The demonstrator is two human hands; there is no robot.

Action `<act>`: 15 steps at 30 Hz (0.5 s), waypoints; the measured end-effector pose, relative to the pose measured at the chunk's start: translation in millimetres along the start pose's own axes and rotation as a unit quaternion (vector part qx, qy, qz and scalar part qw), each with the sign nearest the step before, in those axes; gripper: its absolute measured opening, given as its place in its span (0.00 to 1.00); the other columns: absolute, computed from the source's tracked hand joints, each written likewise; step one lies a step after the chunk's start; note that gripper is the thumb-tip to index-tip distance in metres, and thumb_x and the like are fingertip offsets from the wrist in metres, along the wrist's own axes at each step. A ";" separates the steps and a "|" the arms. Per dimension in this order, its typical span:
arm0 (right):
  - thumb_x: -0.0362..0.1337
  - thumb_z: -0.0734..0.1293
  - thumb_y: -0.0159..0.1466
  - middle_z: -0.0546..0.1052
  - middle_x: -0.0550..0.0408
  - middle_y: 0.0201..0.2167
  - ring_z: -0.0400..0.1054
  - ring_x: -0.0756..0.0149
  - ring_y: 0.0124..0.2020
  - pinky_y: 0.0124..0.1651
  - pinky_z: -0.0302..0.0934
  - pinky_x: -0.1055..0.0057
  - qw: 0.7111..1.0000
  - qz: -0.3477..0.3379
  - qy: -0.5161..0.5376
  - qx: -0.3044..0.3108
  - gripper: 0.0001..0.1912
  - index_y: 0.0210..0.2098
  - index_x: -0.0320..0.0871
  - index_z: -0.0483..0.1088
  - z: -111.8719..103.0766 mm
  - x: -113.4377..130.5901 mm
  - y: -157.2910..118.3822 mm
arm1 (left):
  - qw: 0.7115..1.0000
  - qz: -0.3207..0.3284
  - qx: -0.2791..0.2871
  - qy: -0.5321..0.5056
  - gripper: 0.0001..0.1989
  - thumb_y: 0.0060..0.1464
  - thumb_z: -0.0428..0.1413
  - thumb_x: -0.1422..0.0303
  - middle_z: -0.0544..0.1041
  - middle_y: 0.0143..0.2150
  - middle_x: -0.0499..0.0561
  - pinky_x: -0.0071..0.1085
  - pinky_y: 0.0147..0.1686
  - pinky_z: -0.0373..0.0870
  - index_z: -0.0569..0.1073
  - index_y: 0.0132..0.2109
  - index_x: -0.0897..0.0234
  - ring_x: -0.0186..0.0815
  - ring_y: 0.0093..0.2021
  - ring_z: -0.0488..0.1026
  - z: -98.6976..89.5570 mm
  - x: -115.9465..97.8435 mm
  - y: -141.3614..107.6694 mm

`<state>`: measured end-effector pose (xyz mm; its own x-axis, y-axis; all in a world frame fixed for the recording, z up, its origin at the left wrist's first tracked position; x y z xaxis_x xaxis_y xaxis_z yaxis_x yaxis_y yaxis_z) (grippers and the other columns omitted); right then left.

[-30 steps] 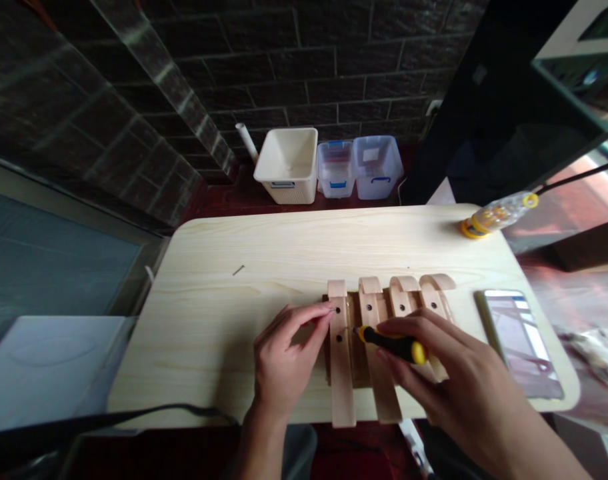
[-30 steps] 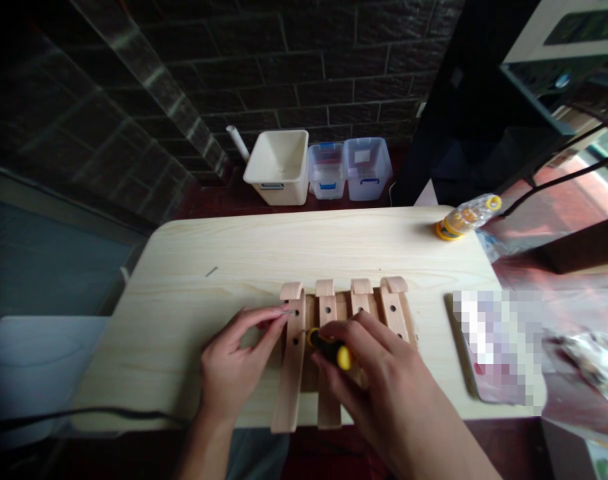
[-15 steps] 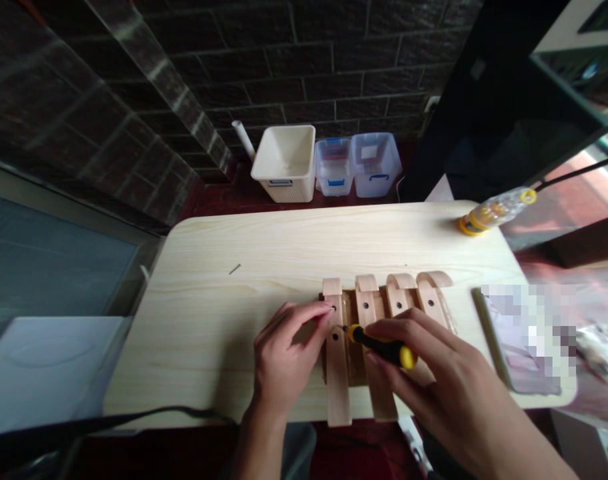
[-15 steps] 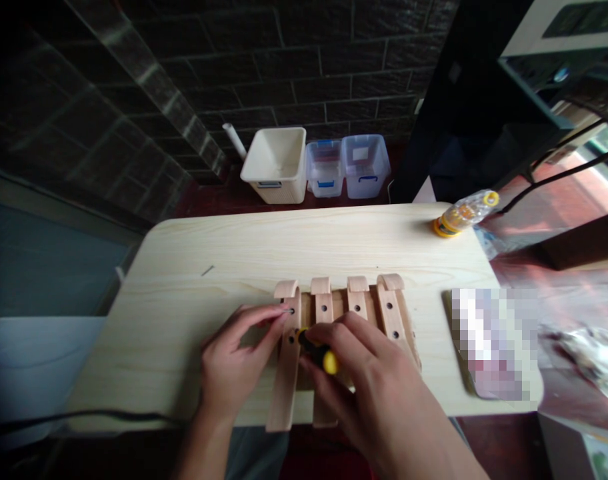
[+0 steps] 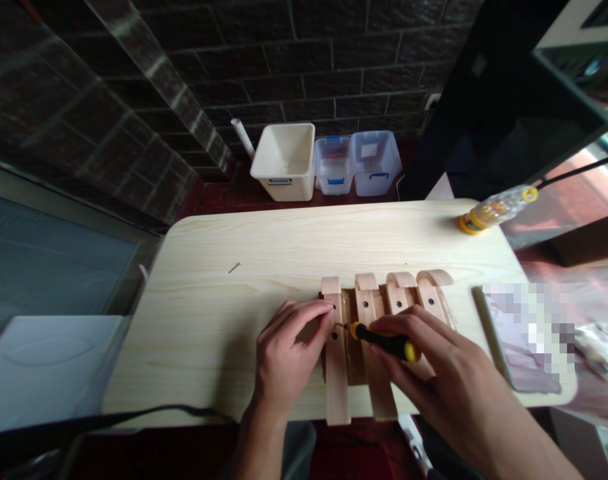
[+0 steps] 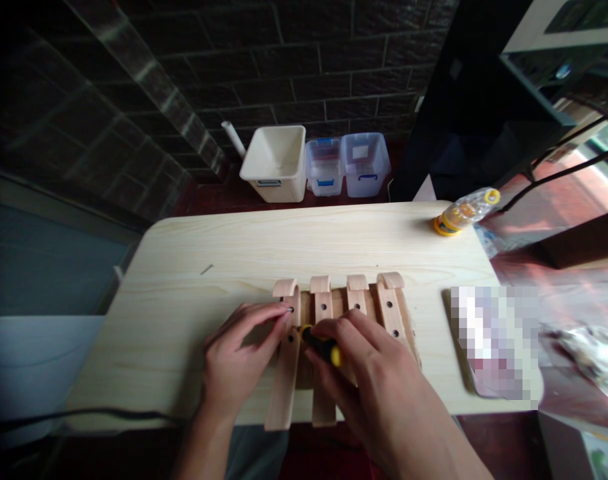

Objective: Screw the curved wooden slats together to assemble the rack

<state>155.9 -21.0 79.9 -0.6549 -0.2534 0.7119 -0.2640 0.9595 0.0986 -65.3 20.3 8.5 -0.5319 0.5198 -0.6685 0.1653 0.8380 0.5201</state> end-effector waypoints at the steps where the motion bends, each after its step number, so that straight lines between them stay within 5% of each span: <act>1: 0.37 0.66 0.77 0.82 0.54 0.44 0.83 0.68 0.41 0.45 0.77 0.75 1.000 0.001 -0.001 0.000 0.07 0.53 0.48 0.74 0.2 -0.3 0.2 | 1.000 0.005 0.000 0.000 0.12 0.61 0.66 0.80 0.88 0.44 0.49 0.33 0.49 0.82 0.82 0.47 0.60 0.36 0.42 0.86 0.4 -0.1 0.0; 15: 0.35 0.66 0.77 0.82 0.54 0.43 0.83 0.68 0.41 0.44 0.77 0.76 1.000 -0.004 0.009 -0.001 0.07 0.53 0.48 0.74 1.0 -0.2 1.4 | 1.000 0.010 0.008 -0.004 0.14 0.61 0.64 0.82 0.88 0.46 0.50 0.35 0.51 0.82 0.81 0.49 0.59 0.37 0.46 0.85 3.2 -2.7 1.0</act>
<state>155.0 -19.8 79.3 -0.6399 -0.2583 0.7238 -0.2675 0.9578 0.1054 -61.0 20.3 9.1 -0.5216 0.5383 -0.6619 0.1897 0.8296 0.5252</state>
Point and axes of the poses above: each hand's wrist, its own y-axis towards the middle knuckle, its own z-axis out of the palm, x = y × z, the point moved 1 cm from there along y, towards the middle knuckle
